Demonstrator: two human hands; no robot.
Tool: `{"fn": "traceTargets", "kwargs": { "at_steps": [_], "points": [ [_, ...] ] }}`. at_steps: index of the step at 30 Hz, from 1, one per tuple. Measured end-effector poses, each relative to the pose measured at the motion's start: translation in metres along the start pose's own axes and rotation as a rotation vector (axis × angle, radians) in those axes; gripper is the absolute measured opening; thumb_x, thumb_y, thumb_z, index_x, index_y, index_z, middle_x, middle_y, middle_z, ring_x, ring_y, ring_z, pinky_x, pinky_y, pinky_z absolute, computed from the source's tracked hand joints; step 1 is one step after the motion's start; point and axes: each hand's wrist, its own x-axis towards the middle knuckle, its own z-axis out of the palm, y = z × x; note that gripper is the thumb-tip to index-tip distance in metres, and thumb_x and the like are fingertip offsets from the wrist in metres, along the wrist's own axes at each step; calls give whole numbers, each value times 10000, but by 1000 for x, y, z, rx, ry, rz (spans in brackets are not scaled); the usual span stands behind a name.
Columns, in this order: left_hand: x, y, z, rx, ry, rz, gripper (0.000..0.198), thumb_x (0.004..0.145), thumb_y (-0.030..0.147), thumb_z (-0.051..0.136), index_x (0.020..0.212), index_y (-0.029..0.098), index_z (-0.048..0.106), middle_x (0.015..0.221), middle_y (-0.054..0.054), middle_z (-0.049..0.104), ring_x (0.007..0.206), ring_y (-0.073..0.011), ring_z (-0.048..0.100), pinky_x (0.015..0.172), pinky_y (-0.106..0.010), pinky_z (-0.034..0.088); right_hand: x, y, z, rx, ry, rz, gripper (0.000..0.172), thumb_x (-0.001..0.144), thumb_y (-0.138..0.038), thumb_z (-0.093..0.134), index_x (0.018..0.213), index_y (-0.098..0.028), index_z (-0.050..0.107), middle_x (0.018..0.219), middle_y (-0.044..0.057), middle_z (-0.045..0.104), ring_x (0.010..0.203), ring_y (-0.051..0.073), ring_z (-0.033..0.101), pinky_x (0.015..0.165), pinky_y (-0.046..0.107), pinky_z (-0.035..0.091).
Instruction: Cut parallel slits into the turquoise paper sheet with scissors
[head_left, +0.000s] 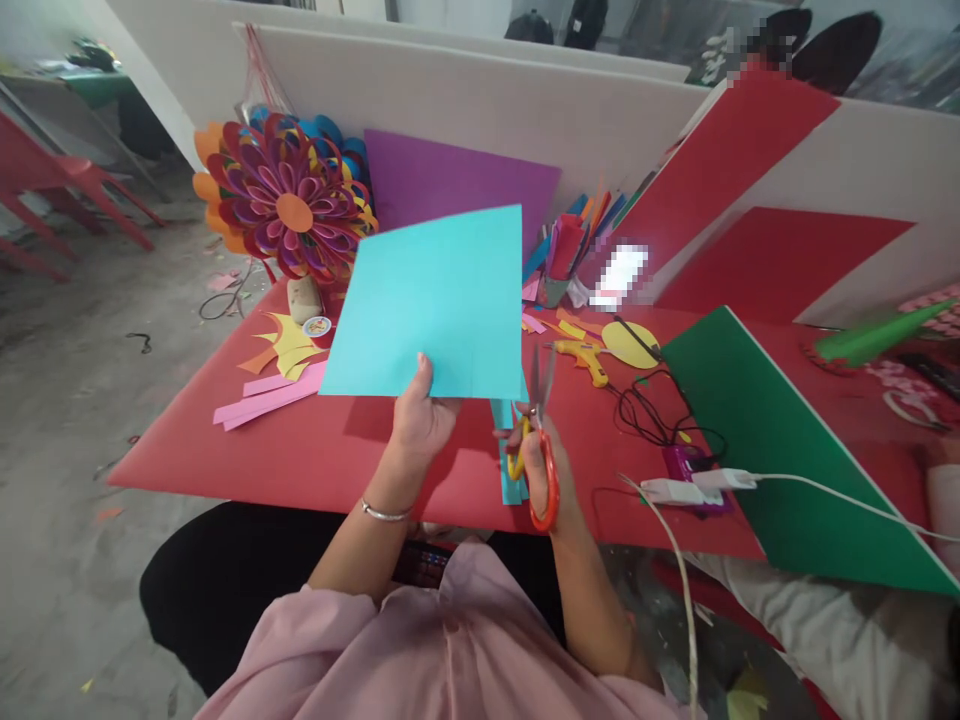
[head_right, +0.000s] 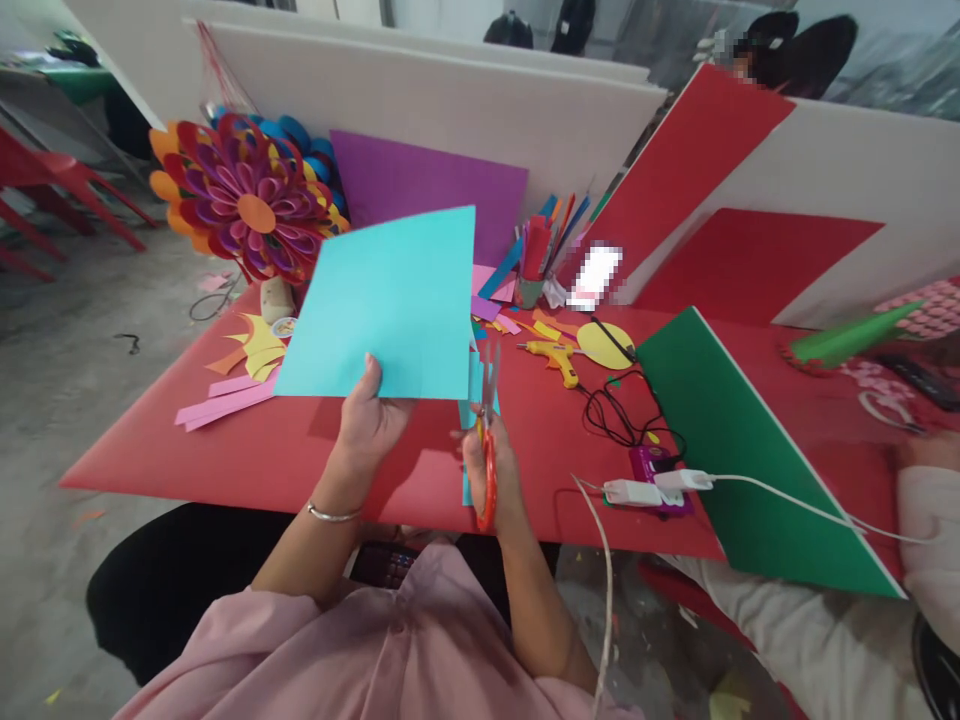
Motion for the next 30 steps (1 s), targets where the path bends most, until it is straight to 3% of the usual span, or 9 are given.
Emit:
{"fn": "traceTargets", "kwargs": {
  "at_steps": [3,8,11,16,26,30],
  "points": [
    [8,3,12,8,-37,53,422,1111,330,509,1485,177,629,1465,-136,714,1527,-288,514,1251,-476,463,-12,5,4,-20,-93,44,646,1024,-755,495,1448,-273,564,941,46,657,913,246,739,695,331,624],
    [12,6,20,32,-42,127,463,1101,401,527,1504,190,614,1494,-155,689,1531,-305,508,1238,-490,468,-6,6,15,-112,-145,-60,632,1048,-719,488,1488,-271,560,950,36,663,903,222,735,904,384,633],
    [10,10,18,27,-36,147,475,1104,413,515,1517,195,600,1509,-153,679,1520,-312,521,1228,-508,478,-4,3,21,-117,-178,-90,675,1044,-730,476,1514,-252,551,983,51,678,823,204,720,828,350,638],
    [5,17,14,36,-134,174,500,1103,468,495,1529,229,600,1503,-128,689,1500,-307,546,1228,-490,480,-5,-7,26,-148,-198,-123,698,1043,-742,461,1490,-226,605,922,53,699,734,193,694,718,323,625],
    [-10,15,13,72,-138,161,532,1079,516,534,1506,213,625,1533,-145,662,1544,-321,490,1238,-485,463,-1,-21,34,-192,-188,-185,662,1055,-716,474,1497,-244,613,1039,86,765,1000,258,796,821,356,659],
    [-11,17,11,62,-153,148,551,1078,515,537,1545,228,590,1518,-140,674,1541,-326,493,1248,-502,452,1,-27,35,-192,-198,-205,600,1064,-687,485,1433,-244,652,1059,91,771,1022,267,801,851,364,657]
  ]
}}
